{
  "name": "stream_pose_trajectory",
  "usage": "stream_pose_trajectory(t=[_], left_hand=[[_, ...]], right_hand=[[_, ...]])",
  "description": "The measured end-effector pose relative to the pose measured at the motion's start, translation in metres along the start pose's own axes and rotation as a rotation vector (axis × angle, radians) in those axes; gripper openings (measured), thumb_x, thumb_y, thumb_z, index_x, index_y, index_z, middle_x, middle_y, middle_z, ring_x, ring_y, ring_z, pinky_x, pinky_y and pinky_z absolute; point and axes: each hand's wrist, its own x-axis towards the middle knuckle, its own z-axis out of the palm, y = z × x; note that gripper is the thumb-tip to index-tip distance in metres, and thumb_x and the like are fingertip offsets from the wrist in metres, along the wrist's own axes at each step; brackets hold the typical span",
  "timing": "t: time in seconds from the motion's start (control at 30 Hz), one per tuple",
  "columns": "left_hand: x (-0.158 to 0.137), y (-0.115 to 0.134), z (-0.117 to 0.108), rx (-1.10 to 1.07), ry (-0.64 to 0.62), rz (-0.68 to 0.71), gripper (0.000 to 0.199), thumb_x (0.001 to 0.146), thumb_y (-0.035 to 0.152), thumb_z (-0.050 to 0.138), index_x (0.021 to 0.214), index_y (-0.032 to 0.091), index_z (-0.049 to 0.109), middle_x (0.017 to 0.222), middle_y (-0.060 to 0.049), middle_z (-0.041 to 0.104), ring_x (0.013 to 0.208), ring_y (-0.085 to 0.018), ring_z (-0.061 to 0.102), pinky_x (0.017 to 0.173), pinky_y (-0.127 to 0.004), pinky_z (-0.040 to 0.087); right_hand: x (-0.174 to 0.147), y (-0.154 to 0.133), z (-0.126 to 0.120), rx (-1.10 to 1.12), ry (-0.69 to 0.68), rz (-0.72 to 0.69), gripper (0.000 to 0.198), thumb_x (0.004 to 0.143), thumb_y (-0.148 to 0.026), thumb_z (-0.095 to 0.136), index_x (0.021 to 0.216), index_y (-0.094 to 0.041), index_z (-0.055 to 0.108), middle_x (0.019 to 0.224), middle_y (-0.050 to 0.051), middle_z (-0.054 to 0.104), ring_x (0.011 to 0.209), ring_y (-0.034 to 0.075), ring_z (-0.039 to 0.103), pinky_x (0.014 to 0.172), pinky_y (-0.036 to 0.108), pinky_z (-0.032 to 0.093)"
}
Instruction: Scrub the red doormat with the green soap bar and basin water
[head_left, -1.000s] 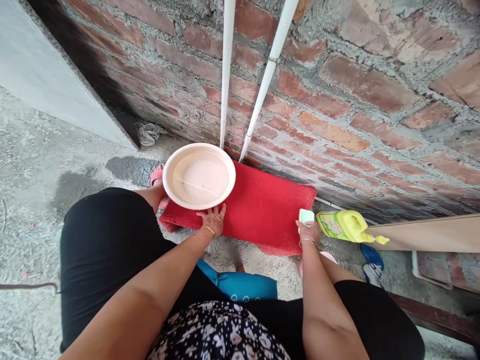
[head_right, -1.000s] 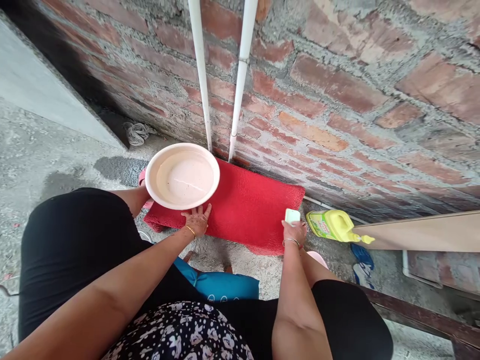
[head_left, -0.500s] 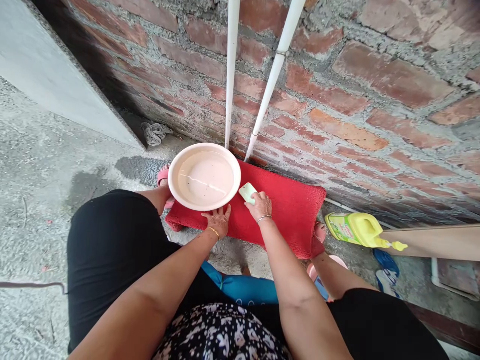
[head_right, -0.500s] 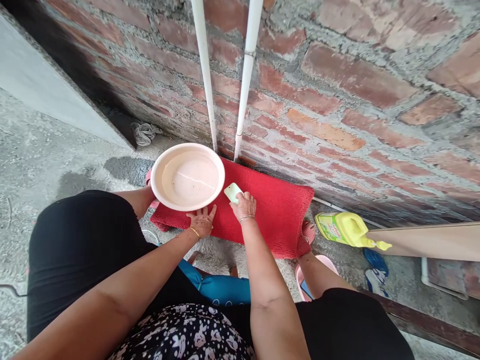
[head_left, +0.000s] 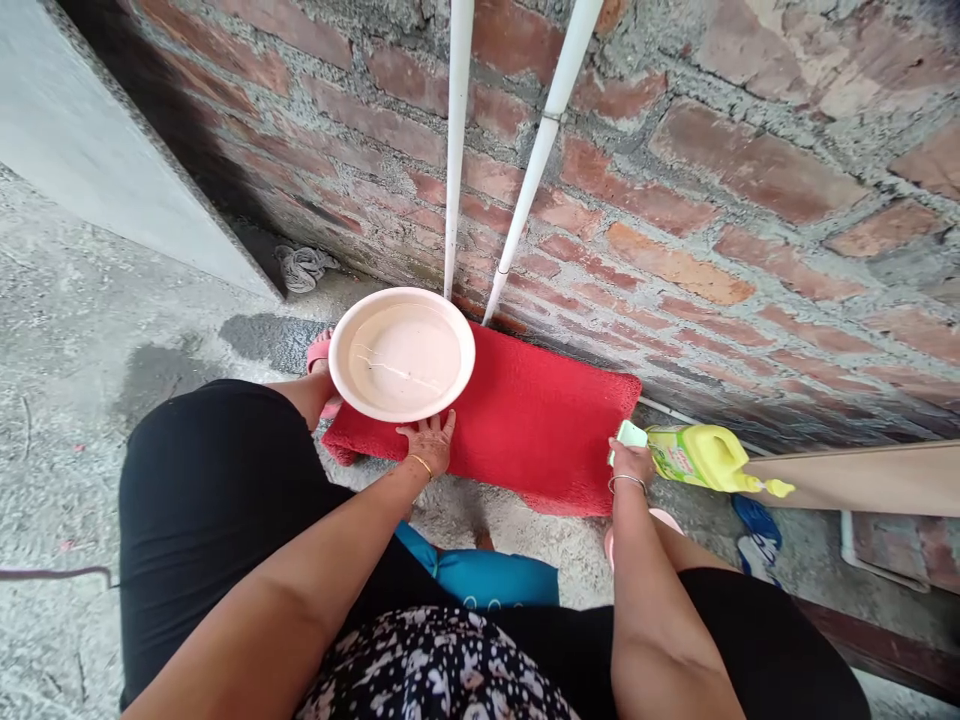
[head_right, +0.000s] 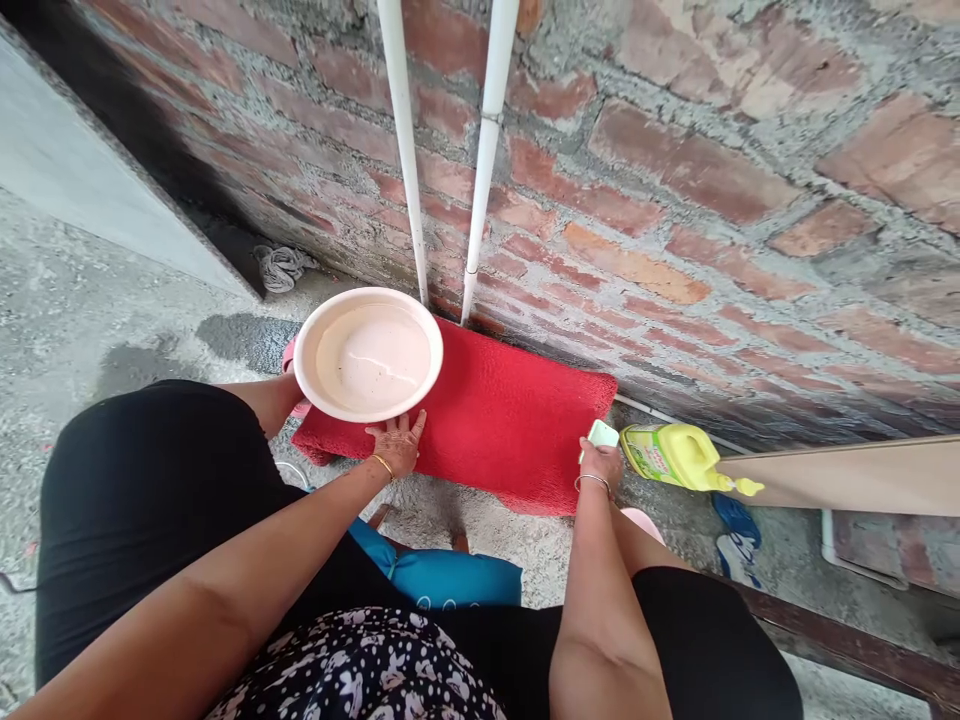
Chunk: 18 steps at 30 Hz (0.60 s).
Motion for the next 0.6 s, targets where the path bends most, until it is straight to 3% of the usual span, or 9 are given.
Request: stream_pose_trajectory(t=[0.1, 0.3, 0.4, 0.5, 0.6], left_hand=[[0.001, 0.0, 0.002, 0.025, 0.008, 0.0, 0.074, 0.08, 0.028, 0.047, 0.147, 0.028, 0.015, 0.146, -0.016, 0.031, 0.125, -0.042, 0.03, 0.089, -0.074, 0.028], [0.004, 0.0, 0.005, 0.033, -0.003, 0.006, 0.076, 0.081, 0.031, 0.049, 0.147, 0.031, 0.013, 0.146, -0.015, 0.031, 0.126, -0.042, 0.029, 0.088, -0.074, 0.029], [0.005, 0.0, 0.007, 0.023, -0.007, -0.001, 0.076, 0.081, 0.033, 0.049, 0.147, 0.033, 0.012, 0.145, -0.014, 0.032, 0.126, -0.042, 0.029, 0.088, -0.075, 0.028], [0.006, 0.0, 0.008, 0.014, -0.005, 0.002, 0.076, 0.081, 0.032, 0.05, 0.147, 0.032, 0.013, 0.145, -0.015, 0.032, 0.125, -0.042, 0.029, 0.088, -0.076, 0.027], [0.006, 0.0, 0.009, 0.018, 0.01, 0.007, 0.076, 0.08, 0.029, 0.05, 0.147, 0.03, 0.013, 0.145, -0.016, 0.031, 0.125, -0.042, 0.029, 0.089, -0.076, 0.025]], right_hand=[[-0.02, -0.026, 0.016, 0.075, 0.017, -0.148, 0.038, 0.064, -0.051, 0.068, 0.084, -0.019, 0.063, 0.088, 0.008, 0.06, 0.084, 0.023, 0.056, 0.076, 0.031, 0.042], [-0.097, -0.134, 0.069, -0.063, -0.143, -0.756, 0.035, 0.068, -0.051, 0.066, 0.092, -0.025, 0.062, 0.095, 0.003, 0.054, 0.083, 0.018, 0.052, 0.077, 0.029, 0.038], [-0.12, -0.171, 0.082, -0.188, -0.21, -0.998, 0.032, 0.07, -0.049, 0.066, 0.093, -0.027, 0.061, 0.097, 0.003, 0.052, 0.087, 0.019, 0.05, 0.079, 0.031, 0.036], [-0.111, -0.177, 0.08, -0.249, -0.233, -1.04, 0.032, 0.071, -0.049, 0.066, 0.094, -0.028, 0.061, 0.097, 0.003, 0.052, 0.087, 0.019, 0.049, 0.078, 0.031, 0.035], [-0.072, -0.154, 0.064, -0.257, -0.205, -0.92, 0.035, 0.069, -0.052, 0.067, 0.093, -0.027, 0.062, 0.095, 0.002, 0.052, 0.084, 0.018, 0.051, 0.077, 0.031, 0.035]])
